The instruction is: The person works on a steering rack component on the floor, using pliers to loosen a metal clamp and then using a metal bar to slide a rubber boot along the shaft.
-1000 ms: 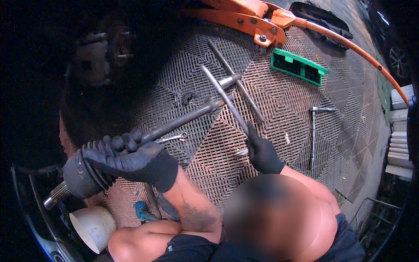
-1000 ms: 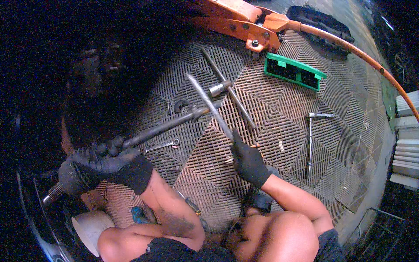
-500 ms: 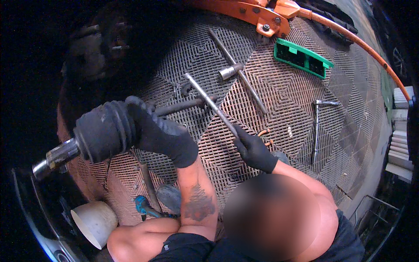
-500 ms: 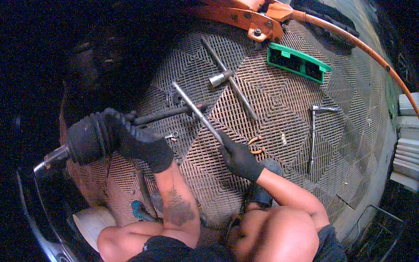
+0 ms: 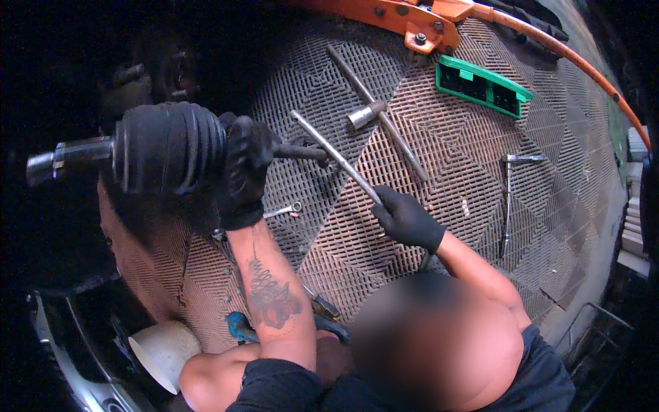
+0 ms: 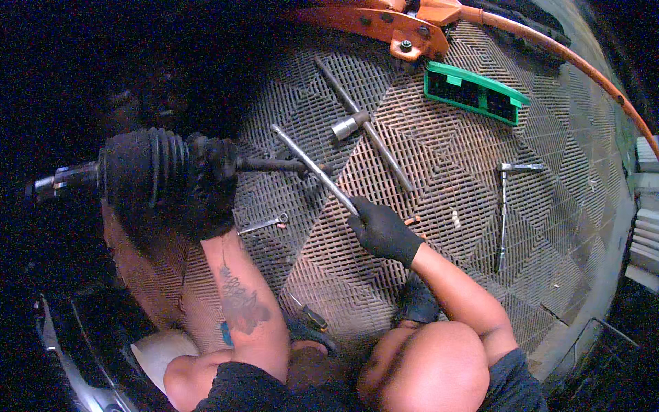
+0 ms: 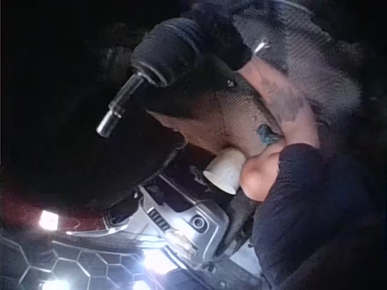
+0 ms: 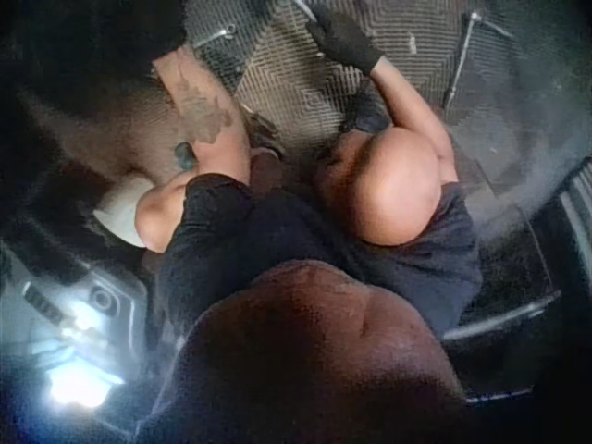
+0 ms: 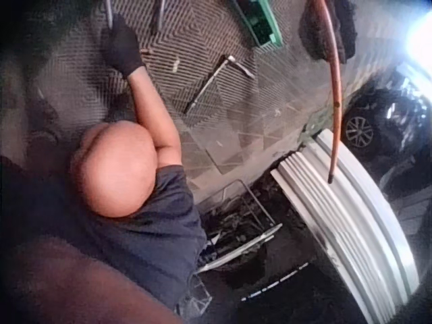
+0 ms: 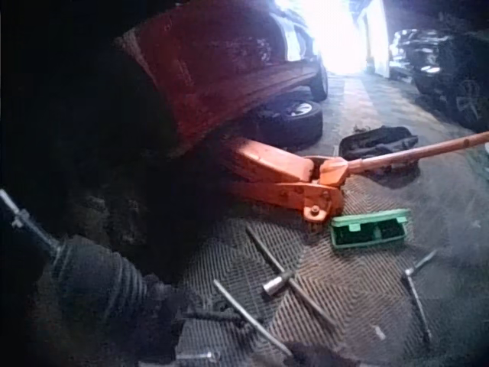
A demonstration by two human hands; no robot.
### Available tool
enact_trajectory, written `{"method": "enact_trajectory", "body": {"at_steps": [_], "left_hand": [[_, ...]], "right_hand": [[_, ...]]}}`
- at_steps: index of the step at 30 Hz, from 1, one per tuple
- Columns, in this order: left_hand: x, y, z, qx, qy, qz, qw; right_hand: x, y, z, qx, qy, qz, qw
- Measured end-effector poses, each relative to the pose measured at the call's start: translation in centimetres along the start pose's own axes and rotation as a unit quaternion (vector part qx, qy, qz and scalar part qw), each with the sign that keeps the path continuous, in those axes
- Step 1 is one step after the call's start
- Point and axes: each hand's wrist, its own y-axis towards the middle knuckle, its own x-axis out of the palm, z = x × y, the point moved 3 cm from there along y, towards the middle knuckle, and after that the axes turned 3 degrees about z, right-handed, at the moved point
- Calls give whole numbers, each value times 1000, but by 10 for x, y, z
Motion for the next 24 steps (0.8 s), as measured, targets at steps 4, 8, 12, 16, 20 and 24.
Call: {"method": "enact_trajectory", "body": {"at_steps": [4, 8, 12, 16, 20, 24], "left_hand": [[5, 23, -21, -45, -29, 67, 996], [-8, 24, -17, -14, 30, 142, 989], [-3, 10, -20, 48, 111, 128, 984], [30, -2, -20, 68, 224, 254, 939], [22, -14, -18, 55, 142, 259, 954], [26, -13, -12, 57, 161, 256, 952]], "right_hand": [[-3, 11, 25, -17, 6, 69, 997], [-43, 21, -57, -95, -4, 132, 987], [-34, 16, -65, -126, -28, 210, 969], [2, 14, 7, 67, -77, 10, 995], [-13, 8, -8, -58, -70, 115, 989], [-9, 9, -33, -57, -59, 151, 985]]}}
